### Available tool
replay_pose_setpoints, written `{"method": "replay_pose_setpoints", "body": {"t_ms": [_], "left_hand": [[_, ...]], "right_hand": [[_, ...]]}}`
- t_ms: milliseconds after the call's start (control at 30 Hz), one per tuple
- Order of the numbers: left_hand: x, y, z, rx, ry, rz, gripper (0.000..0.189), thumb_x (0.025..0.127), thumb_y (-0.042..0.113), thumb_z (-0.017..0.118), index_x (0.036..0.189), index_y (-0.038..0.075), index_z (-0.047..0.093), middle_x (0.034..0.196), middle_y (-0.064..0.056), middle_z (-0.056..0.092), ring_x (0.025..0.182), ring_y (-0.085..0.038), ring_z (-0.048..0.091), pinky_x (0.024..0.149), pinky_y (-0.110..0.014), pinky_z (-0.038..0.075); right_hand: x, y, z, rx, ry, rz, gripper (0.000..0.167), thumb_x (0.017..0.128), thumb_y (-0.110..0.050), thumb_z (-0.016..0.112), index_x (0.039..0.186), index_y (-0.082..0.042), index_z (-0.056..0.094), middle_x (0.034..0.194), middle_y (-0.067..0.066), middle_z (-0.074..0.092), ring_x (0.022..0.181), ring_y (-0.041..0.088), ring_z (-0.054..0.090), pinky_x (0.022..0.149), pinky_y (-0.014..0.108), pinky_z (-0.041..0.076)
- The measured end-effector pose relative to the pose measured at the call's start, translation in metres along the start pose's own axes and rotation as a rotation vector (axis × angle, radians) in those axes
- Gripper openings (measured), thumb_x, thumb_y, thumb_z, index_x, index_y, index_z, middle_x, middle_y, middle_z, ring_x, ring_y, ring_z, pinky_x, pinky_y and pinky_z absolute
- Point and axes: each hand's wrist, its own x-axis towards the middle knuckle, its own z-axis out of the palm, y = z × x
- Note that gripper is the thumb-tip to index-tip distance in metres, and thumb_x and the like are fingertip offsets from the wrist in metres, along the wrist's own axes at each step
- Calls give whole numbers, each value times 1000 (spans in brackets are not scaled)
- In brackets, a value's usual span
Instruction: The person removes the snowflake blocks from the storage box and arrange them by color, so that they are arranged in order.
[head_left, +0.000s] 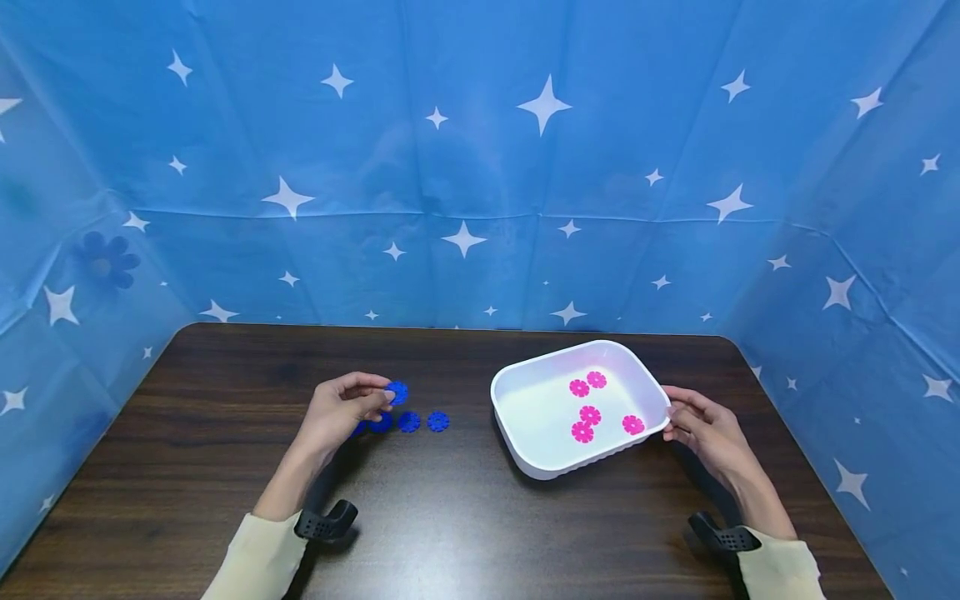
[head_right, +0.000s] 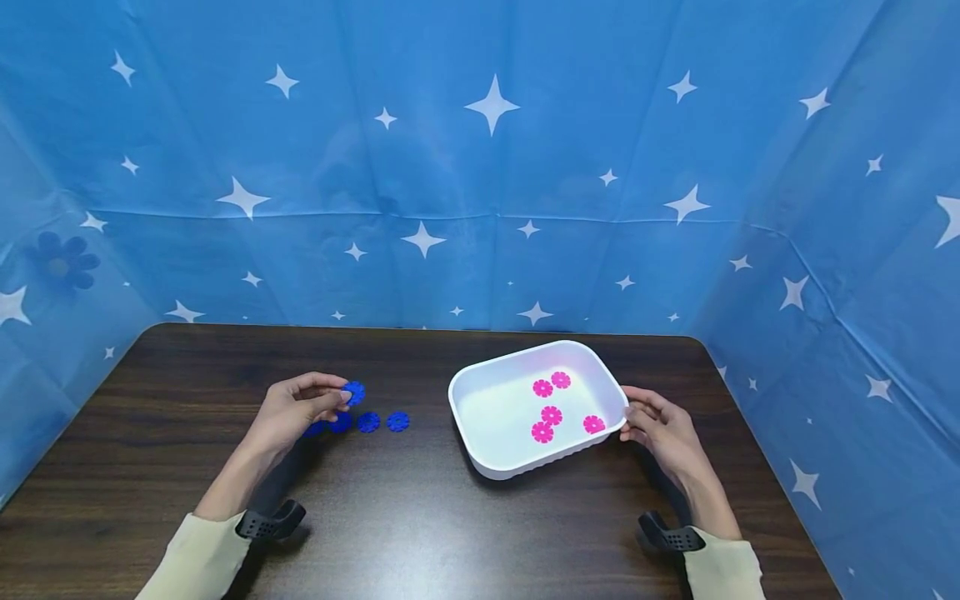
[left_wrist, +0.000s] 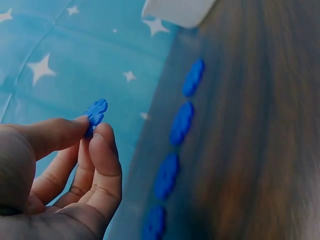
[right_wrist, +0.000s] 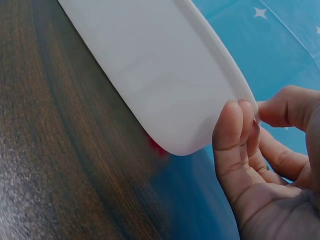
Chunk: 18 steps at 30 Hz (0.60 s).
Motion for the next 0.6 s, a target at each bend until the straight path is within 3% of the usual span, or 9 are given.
{"method": "replay_pose_setpoints", "body": {"t_ms": [300, 600], "left_hand": [[-13, -17, -33, 55, 45, -39, 33, 101, 20, 66, 129, 2, 65, 106, -6, 74, 92, -16, 73, 79, -32, 61], [-18, -22, -51, 199, 90, -58, 29, 102, 17, 64, 124, -1, 66, 102, -12, 75, 84, -14, 72, 73, -29, 61]], "right_hand": [[0, 1, 1, 11, -5, -10, 51, 105, -17, 59, 149, 3, 44, 108, -7, 68, 86, 10, 66, 81, 23, 60], [-1, 0, -1, 5, -8, -11, 51, 105, -18, 59, 149, 3, 44, 110, -7, 68, 87, 12, 67, 81, 22, 60]]}}
